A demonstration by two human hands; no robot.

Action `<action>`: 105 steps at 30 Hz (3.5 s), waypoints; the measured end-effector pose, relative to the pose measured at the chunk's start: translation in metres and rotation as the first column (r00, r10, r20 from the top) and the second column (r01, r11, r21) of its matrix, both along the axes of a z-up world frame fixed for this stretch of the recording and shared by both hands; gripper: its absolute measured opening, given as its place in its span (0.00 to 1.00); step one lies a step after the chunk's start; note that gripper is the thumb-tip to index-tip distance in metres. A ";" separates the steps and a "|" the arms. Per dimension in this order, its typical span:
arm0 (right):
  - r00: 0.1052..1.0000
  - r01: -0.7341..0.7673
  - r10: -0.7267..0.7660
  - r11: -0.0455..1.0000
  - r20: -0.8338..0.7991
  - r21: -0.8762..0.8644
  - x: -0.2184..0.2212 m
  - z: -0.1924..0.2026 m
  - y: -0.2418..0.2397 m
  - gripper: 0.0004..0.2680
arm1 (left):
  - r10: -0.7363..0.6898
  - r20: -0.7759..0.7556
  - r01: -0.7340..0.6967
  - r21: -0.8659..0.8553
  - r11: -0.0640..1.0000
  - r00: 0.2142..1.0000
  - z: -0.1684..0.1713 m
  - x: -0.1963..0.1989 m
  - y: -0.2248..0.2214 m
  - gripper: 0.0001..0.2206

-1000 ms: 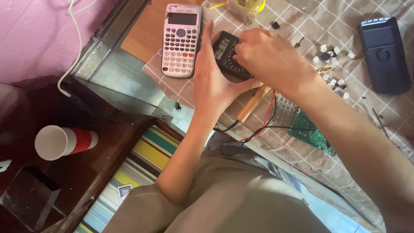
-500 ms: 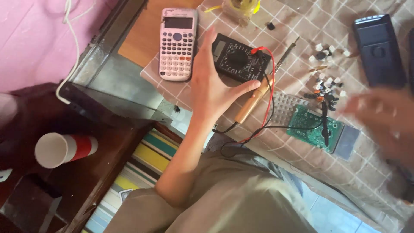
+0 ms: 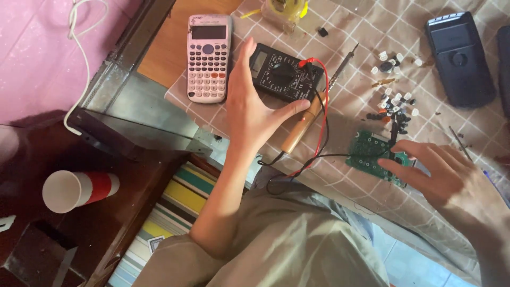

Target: Testing and inspecting a circuit board using a multimeter and handling small electronic components.

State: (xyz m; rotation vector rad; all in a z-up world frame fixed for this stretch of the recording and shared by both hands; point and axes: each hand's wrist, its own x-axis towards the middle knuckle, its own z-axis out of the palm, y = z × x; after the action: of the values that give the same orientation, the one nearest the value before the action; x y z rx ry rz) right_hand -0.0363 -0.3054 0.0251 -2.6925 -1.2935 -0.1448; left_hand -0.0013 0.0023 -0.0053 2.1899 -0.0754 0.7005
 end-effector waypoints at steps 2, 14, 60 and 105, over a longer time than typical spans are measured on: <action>1.000 0.004 -0.004 1.000 -0.004 -0.026 0.002 0.000 0.001 0.12 | -0.009 -0.001 0.009 -0.008 1.000 1.000 0.000 -0.001 0.000 0.44; 0.959 -0.251 0.177 0.889 0.220 0.383 -0.009 0.009 0.026 0.06 | 0.017 -0.073 -0.017 0.007 1.000 0.997 -0.001 0.001 0.000 0.46; 0.969 -0.241 0.247 0.948 0.001 -0.209 0.133 0.048 0.179 0.11 | 0.020 -0.072 -0.029 -0.128 0.991 0.997 0.003 0.002 0.005 0.43; 0.324 -0.630 0.886 0.464 0.332 -0.623 0.191 0.017 0.180 0.05 | 0.033 -0.096 -0.047 -0.144 0.988 0.995 0.005 0.003 0.005 0.44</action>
State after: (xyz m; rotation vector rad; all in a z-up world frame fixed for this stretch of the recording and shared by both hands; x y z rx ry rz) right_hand 0.1543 -0.1256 0.0419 -1.8624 -2.9943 -0.7910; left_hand 0.0012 0.0075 -0.0007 2.0845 0.0672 0.6053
